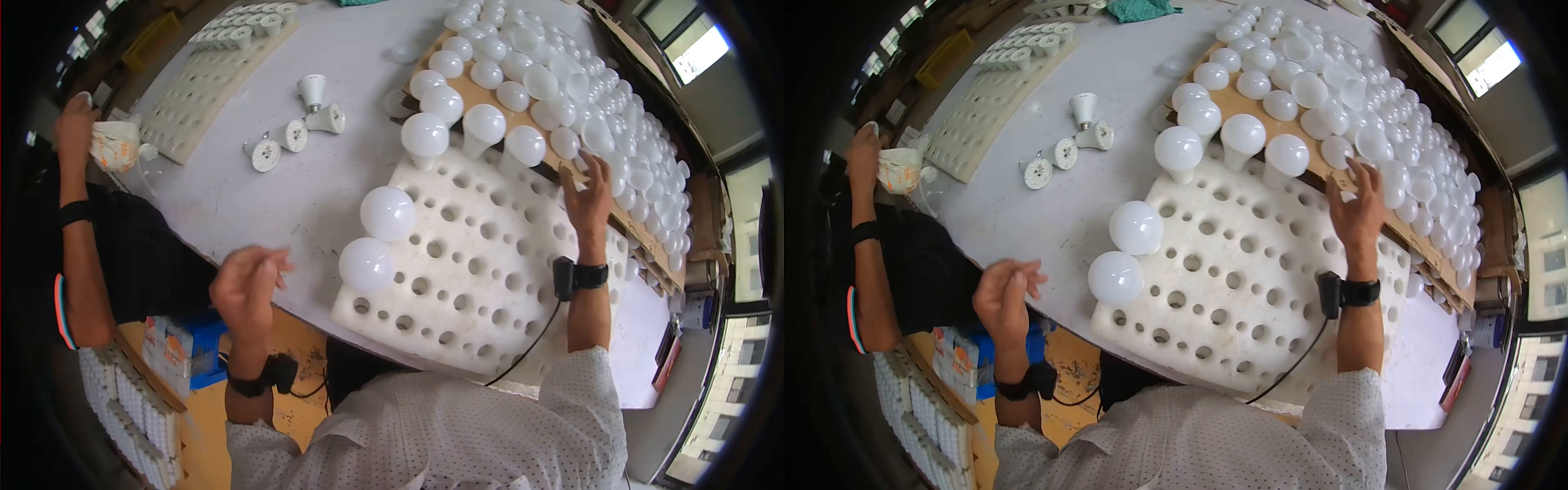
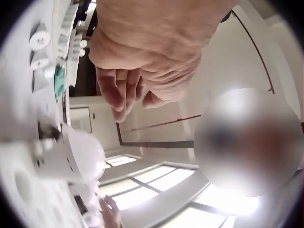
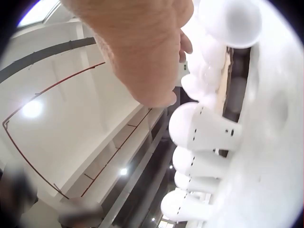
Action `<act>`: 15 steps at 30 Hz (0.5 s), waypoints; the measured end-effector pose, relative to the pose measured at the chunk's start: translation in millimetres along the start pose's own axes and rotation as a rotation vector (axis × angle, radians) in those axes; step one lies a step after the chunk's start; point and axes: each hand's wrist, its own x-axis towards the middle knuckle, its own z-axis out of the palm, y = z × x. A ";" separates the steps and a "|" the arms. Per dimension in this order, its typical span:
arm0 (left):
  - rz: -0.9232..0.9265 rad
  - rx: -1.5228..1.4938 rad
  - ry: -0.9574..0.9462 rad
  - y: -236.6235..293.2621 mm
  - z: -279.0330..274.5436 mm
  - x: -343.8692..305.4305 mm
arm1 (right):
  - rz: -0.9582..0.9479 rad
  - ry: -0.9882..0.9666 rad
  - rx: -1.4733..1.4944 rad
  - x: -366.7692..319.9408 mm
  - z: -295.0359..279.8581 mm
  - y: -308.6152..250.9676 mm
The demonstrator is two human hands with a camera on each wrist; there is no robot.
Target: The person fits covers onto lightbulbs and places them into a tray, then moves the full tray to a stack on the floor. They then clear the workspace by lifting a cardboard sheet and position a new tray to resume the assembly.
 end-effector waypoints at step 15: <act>0.202 1.233 -0.243 -172.9 -50.2 177.2 | 0.068 -0.529 -0.199 -57.7 -43.5 12.0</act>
